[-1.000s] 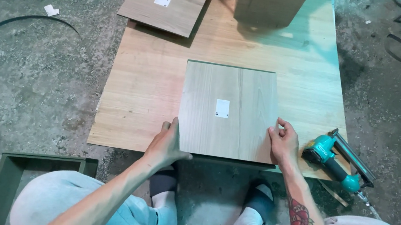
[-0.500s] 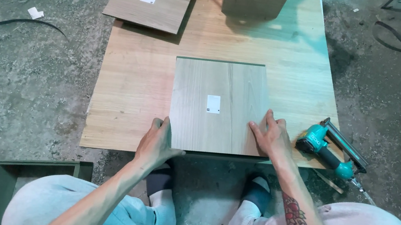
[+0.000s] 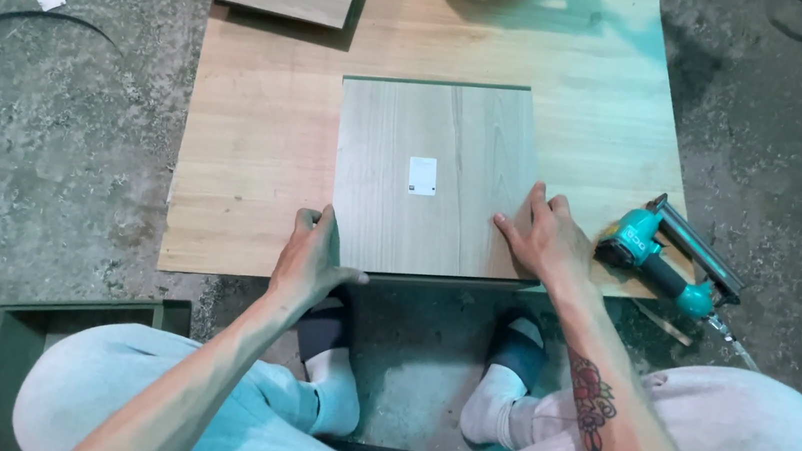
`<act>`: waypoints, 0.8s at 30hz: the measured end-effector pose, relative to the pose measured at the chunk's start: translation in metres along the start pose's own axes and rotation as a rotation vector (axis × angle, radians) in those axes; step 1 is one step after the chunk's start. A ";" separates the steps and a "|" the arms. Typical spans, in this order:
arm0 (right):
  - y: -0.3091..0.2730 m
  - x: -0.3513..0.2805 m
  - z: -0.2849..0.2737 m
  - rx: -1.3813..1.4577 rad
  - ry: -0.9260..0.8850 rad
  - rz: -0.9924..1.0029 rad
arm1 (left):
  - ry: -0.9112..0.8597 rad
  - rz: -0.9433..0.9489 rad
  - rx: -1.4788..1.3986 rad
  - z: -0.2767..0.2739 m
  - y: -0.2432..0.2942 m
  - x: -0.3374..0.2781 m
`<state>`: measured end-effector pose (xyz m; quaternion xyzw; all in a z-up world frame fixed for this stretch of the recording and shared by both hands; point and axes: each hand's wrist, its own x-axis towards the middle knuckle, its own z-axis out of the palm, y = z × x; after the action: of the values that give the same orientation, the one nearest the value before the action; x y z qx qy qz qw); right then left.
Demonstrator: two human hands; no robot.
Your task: Assembling a wooden box by aligning panels and securing them with a pneumatic nail gun
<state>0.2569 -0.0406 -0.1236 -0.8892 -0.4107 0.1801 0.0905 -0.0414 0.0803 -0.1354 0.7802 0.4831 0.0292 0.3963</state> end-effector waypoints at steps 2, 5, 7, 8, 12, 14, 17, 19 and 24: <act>0.000 0.002 -0.003 -0.038 0.015 -0.026 | 0.000 0.018 -0.009 0.000 -0.002 0.004; 0.014 0.009 0.008 -0.067 0.066 -0.050 | 0.022 0.019 -0.056 0.004 -0.009 0.006; 0.032 0.013 0.018 -0.013 0.200 -0.102 | 0.046 0.010 -0.118 0.007 -0.012 0.006; 0.049 0.023 0.028 -0.015 0.197 -0.099 | 0.042 0.009 -0.119 0.006 -0.012 0.005; 0.084 0.029 0.035 0.607 0.123 0.026 | 0.127 0.037 -0.195 0.014 -0.038 0.014; 0.085 0.021 0.029 0.771 0.064 0.049 | 0.177 0.025 -0.244 0.018 -0.050 0.018; 0.087 0.018 0.033 0.844 0.025 0.031 | 0.245 -0.035 -0.268 0.015 -0.043 0.016; 0.088 0.017 0.039 0.864 0.063 0.042 | 0.286 -0.101 -0.231 0.012 -0.030 0.013; 0.087 0.011 0.039 0.885 0.110 0.008 | 0.290 -0.140 -0.105 0.015 -0.036 0.025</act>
<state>0.3089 -0.0881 -0.1893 -0.7747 -0.2852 0.2912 0.4834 -0.0483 0.0987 -0.1770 0.7104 0.5863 0.1389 0.3638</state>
